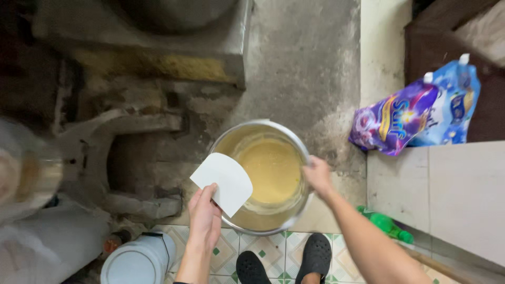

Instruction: The person whisks a liquid in a bowl and then pours the batter into a cake pan lined with paper, using a scraper to empty the bowl and clean the tools by hand.

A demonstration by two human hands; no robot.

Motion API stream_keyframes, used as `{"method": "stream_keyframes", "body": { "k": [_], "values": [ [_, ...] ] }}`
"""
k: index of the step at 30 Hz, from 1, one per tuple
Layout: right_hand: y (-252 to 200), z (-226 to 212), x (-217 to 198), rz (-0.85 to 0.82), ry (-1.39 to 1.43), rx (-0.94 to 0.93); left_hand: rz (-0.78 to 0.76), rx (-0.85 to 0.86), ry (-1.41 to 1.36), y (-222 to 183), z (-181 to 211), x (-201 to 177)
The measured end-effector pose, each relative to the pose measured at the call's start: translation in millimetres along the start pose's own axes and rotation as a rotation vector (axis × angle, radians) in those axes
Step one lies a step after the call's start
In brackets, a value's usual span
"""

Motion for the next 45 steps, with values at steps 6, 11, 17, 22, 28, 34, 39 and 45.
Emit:
{"method": "stream_keyframes", "body": {
  "k": [6, 11, 17, 22, 28, 34, 39, 45],
  "values": [
    [-50, -179, 1, 0.102, -0.348, -0.116, -0.059, -0.027, -0.018, -60, 55, 36],
    [-39, -312, -143, 0.195, -0.441, -0.163, -0.233, -0.040, 0.007, -129, 113, 125],
    [-21, -480, -299, 0.288, -0.548, -0.137, -0.363, -0.054, 0.172, -228, 199, 286],
    [14, -626, -421, 0.450, -0.469, -0.231, -0.429, -0.043, 0.266, -284, 263, 432],
    [99, -755, -520, 0.557, -0.352, -0.246, -0.653, 0.087, 0.318, -289, 327, 606],
    [227, -849, -592, 0.616, -0.319, -0.255, -0.605, 0.104, 0.313, -258, 390, 757],
    [354, -881, -636, 0.664, -0.258, -0.340, -0.667, 0.208, 0.328, -205, 461, 874],
    [525, -882, -684, 0.695, -0.188, -0.378, -0.720, 0.221, 0.351, -105, 530, 1026]
  ]
}}
Point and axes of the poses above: each hand's wrist, its own y-axis towards the middle knuckle, its own x-axis out of the palm, z = x × y, the point moved 9 cm from there along y, towards the middle knuckle, and after that the axes turned 15 degrees about -x, right-handed, at the moved point
